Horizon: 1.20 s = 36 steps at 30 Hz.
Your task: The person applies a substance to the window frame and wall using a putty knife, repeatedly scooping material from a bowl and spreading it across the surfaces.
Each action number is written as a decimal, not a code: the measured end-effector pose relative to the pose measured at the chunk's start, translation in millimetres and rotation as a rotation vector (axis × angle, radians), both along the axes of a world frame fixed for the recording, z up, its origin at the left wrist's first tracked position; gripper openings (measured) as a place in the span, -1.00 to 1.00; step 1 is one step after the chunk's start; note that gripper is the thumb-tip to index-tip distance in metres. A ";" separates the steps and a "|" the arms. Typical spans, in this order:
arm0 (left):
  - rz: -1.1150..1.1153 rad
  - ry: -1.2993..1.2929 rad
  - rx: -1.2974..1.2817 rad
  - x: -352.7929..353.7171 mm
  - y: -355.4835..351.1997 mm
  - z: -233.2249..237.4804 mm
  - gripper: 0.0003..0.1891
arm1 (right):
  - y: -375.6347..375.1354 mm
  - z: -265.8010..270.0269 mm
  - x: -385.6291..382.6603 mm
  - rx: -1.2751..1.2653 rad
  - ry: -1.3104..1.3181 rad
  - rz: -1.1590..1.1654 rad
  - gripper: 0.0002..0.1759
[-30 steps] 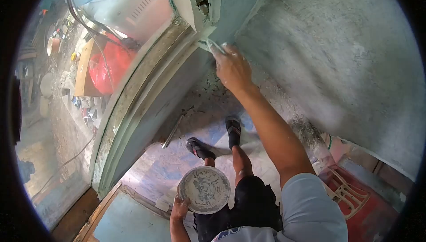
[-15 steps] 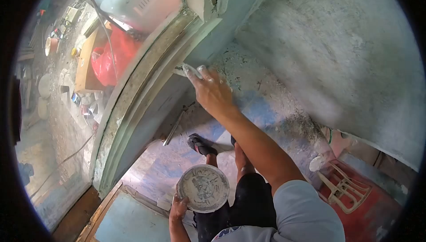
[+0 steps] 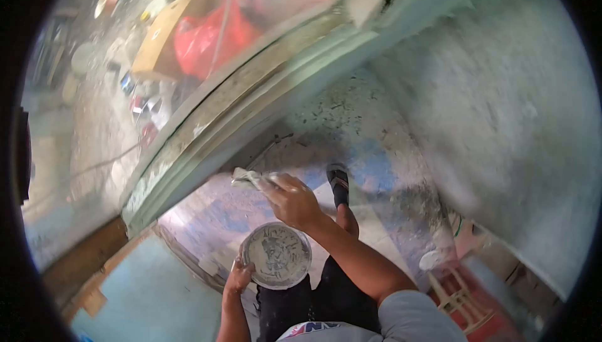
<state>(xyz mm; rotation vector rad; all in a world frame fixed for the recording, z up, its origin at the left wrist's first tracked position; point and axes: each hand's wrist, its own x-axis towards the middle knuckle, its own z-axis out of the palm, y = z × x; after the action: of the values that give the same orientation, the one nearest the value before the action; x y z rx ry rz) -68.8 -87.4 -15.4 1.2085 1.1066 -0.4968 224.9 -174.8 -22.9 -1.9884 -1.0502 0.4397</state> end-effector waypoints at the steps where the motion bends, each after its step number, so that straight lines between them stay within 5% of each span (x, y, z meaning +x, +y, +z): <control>1: -0.027 -0.185 0.089 -4.8 -7.9 -13.6 -0.19 | -12.7 -14.9 -8.2 -0.012 0.046 -0.022 -0.52; 8: 0.363 0.056 0.000 37.8 -61.6 -34.7 -0.24 | -85.2 -99.7 12.4 -0.185 0.387 -0.245 -0.67; 11: 0.403 -0.003 0.065 64.0 -91.0 -89.2 -0.26 | -101.0 -134.9 38.6 -0.139 0.242 -0.261 -0.74; 12: 0.409 -0.099 0.074 48.3 -63.8 -95.0 -0.27 | -77.1 -113.6 24.1 -0.201 0.148 -0.298 -0.75; 13: 0.316 0.028 0.086 54.5 -75.2 -119.9 -0.29 | -89.1 -140.7 33.0 -0.238 0.225 -0.294 -0.74; 15: 0.060 -0.179 0.206 56.0 -76.9 -166.3 -0.29 | -94.5 -180.9 32.5 -0.134 0.119 -0.312 -0.80; 16: 0.152 0.000 0.063 62.1 -72.6 -189.7 -0.28 | -95.7 -196.1 32.5 -0.112 0.117 -0.297 -0.78; 18: 0.126 -0.141 0.053 64.7 -60.3 -234.7 -0.30 | -102.3 -231.5 34.3 -0.167 0.056 -0.188 -0.72; 19: 0.239 -0.220 -0.113 61.0 -48.2 -246.4 -0.33 | -92.8 -219.8 36.9 -0.215 0.126 -0.098 -0.64; 22: 0.225 -0.212 -0.050 60.2 -32.3 -284.1 -0.36 | -58.0 -217.4 68.6 -0.039 0.162 0.030 -0.63; 24: 0.431 -0.168 -0.095 62.3 -27.1 -305.6 -0.48 | -38.9 -219.6 85.2 -0.112 0.140 0.064 -0.62; 25: 0.226 -0.147 0.191 33.0 -23.3 -356.3 -0.65 | -32.9 -223.6 90.5 -0.042 0.132 0.112 -0.61; 28: 0.056 -0.269 0.325 31.9 -0.8 -366.4 -0.67 | -27.5 -202.1 94.0 -0.061 0.362 0.145 -0.59; 29: 0.397 -0.215 0.173 42.4 -3.6 -370.8 -0.71 | -28.1 -189.0 95.2 0.023 0.333 0.121 -0.58; 32: 0.778 -0.408 -0.031 59.7 -3.4 -352.6 -0.78 | -36.0 -160.3 90.6 0.238 0.152 0.051 -0.57; 36: 0.843 -0.422 0.116 20.6 -16.3 -384.3 -0.77 | -46.6 -47.3 79.9 0.107 -0.215 -0.042 -0.61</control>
<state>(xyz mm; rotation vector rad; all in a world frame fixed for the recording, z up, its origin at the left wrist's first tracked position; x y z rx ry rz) -48.1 -103.7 -399.6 0.7830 1.1618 0.4533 304.9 -221.4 -70.2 -1.9897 -1.1367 0.1457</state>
